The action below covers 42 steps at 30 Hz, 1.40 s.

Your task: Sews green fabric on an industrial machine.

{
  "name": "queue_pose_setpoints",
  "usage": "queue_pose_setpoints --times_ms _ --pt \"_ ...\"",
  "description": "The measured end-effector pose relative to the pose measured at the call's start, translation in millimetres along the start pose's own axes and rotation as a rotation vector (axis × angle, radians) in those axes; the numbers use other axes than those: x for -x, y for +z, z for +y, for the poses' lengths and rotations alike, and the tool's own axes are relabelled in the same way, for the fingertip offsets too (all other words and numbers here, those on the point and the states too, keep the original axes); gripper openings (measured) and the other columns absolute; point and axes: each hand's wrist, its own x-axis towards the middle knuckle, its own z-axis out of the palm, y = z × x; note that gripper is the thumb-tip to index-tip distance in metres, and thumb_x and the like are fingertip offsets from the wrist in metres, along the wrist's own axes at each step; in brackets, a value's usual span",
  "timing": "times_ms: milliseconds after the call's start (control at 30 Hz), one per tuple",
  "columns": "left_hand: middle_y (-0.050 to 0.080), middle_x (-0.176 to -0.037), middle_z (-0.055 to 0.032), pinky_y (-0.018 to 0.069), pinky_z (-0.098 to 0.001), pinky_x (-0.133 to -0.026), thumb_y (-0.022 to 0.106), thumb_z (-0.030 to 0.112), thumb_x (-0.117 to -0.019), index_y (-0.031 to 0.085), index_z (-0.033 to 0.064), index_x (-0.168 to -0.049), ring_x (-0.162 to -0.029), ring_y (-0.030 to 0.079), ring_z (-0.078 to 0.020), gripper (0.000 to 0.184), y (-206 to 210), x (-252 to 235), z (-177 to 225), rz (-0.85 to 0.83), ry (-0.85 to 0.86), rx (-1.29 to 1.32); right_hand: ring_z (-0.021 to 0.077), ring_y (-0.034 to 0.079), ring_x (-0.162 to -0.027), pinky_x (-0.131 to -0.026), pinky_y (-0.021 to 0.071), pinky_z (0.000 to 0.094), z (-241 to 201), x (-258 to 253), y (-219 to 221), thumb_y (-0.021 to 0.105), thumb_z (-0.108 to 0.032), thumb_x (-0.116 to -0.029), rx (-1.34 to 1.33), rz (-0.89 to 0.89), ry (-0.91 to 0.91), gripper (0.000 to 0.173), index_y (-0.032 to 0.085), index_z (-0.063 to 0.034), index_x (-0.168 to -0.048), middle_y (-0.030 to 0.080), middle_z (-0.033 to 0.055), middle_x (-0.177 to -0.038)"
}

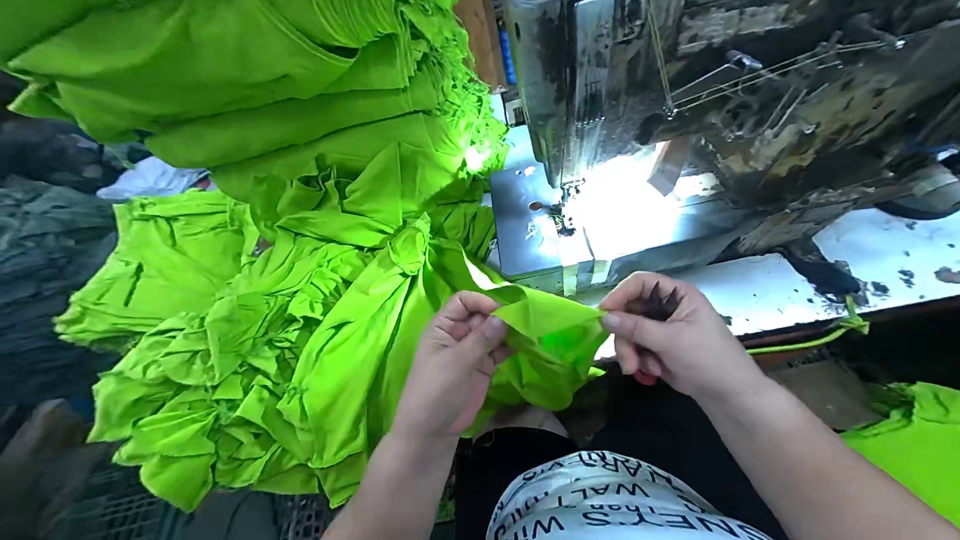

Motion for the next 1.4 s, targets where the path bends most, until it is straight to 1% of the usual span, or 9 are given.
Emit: queue_pose_setpoints --times_ms 133,367,600,900,1000,1067,1200,1267,1400 --pt "0.072 -0.086 -0.0039 0.0617 -0.0260 -0.071 0.054 0.010 -0.1017 0.066 0.0139 -0.112 -0.076 0.071 -0.0084 0.017 -7 6 22 0.037 -0.094 -0.128 -0.0042 0.049 -0.049 -0.044 0.0420 0.0104 -9 -5 -16 0.057 -0.008 -0.1019 -0.206 -0.153 0.127 0.016 0.066 -0.0138 -0.114 0.064 -0.0035 -0.077" --pt "0.061 -0.089 0.0072 0.0489 -0.0095 -0.074 0.078 0.028 -0.0921 0.077 0.0191 -0.112 -0.084 0.058 0.0038 0.021 -25 28 11 -0.233 0.430 -0.723 -0.0078 0.054 -0.077 -0.064 0.0451 0.0060 6 4 -9 0.074 -0.024 -0.0958 0.303 -0.240 -0.279 0.019 0.078 -0.0169 -0.113 0.061 -0.0090 -0.088" --pt "0.053 -0.084 -0.0047 0.0467 -0.0173 -0.070 0.066 0.016 -0.1007 0.067 0.0101 -0.120 -0.076 0.055 -0.0098 0.021 -28 44 -8 -0.046 0.916 -1.126 0.0039 0.047 -0.072 -0.064 0.0370 0.0121 0 16 -3 0.067 -0.022 -0.1016 0.867 -0.173 -0.673 0.022 0.072 -0.0175 -0.123 0.048 0.0034 -0.080" --pt "0.054 -0.085 -0.0077 0.0484 -0.0236 -0.071 0.062 0.009 -0.0996 0.068 0.0068 -0.121 -0.077 0.055 -0.0167 0.022 -38 53 -9 -0.141 0.928 -1.216 0.0157 0.044 -0.066 -0.058 0.0353 0.0245 -18 18 -8 0.058 -0.011 -0.1030 1.236 -0.242 -0.782 0.028 0.070 -0.0161 -0.128 0.046 0.0067 -0.077" --pt "0.057 -0.099 -0.0036 0.0527 -0.0286 -0.090 0.060 0.016 -0.1033 0.067 0.0133 -0.118 -0.098 0.060 -0.0139 0.017 -40 58 -14 -0.099 0.915 -1.097 0.0164 0.046 -0.064 -0.055 0.0365 0.0262 -22 12 -8 0.053 -0.013 -0.1039 1.281 -0.328 -0.759 0.027 0.071 -0.0150 -0.124 0.048 0.0061 -0.074" --pt "0.060 -0.116 0.0034 0.0509 -0.0379 -0.110 0.052 0.024 -0.1081 0.061 0.0194 -0.114 -0.122 0.060 -0.0122 0.012 -33 60 -17 -0.091 0.794 -0.890 0.0135 0.051 -0.063 -0.056 0.0415 0.0240 -21 6 -8 0.048 -0.019 -0.1072 1.171 -0.471 -0.692 0.024 0.070 -0.0108 -0.113 0.053 0.0048 -0.073" --pt "0.066 -0.104 0.0061 0.0537 -0.0176 -0.085 0.056 0.027 -0.1068 0.066 0.0145 -0.108 -0.098 0.063 -0.0006 0.016 -12 31 -2 -0.062 0.701 -0.616 -0.0028 0.056 -0.069 -0.063 0.0460 0.0120 7 -2 2 0.048 -0.039 -0.1093 0.579 -0.675 -0.372 0.041 0.061 -0.0039 -0.091 0.058 -0.0005 -0.073" --pt "0.065 -0.108 -0.0021 0.0541 -0.0190 -0.086 0.062 0.018 -0.1019 0.068 0.0082 -0.102 -0.099 0.063 -0.0050 0.012 -14 -10 8 -0.087 0.836 -0.950 -0.0078 0.062 -0.069 -0.062 0.0527 0.0116 31 0 11 0.057 -0.033 -0.1059 0.328 -0.528 -0.053 0.029 0.069 -0.0074 -0.097 0.068 -0.0079 -0.078" --pt "0.068 -0.115 -0.0093 0.0601 -0.0389 -0.078 0.071 0.012 -0.0913 0.077 0.0090 -0.093 -0.097 0.069 -0.0211 0.007 -13 -97 -6 -0.178 0.669 -1.388 -0.0005 0.047 -0.048 -0.042 0.0367 0.0160 60 -12 33 0.049 -0.034 -0.1093 -0.020 -0.036 0.642 0.026 0.064 -0.0130 -0.107 0.064 -0.0032 -0.072"
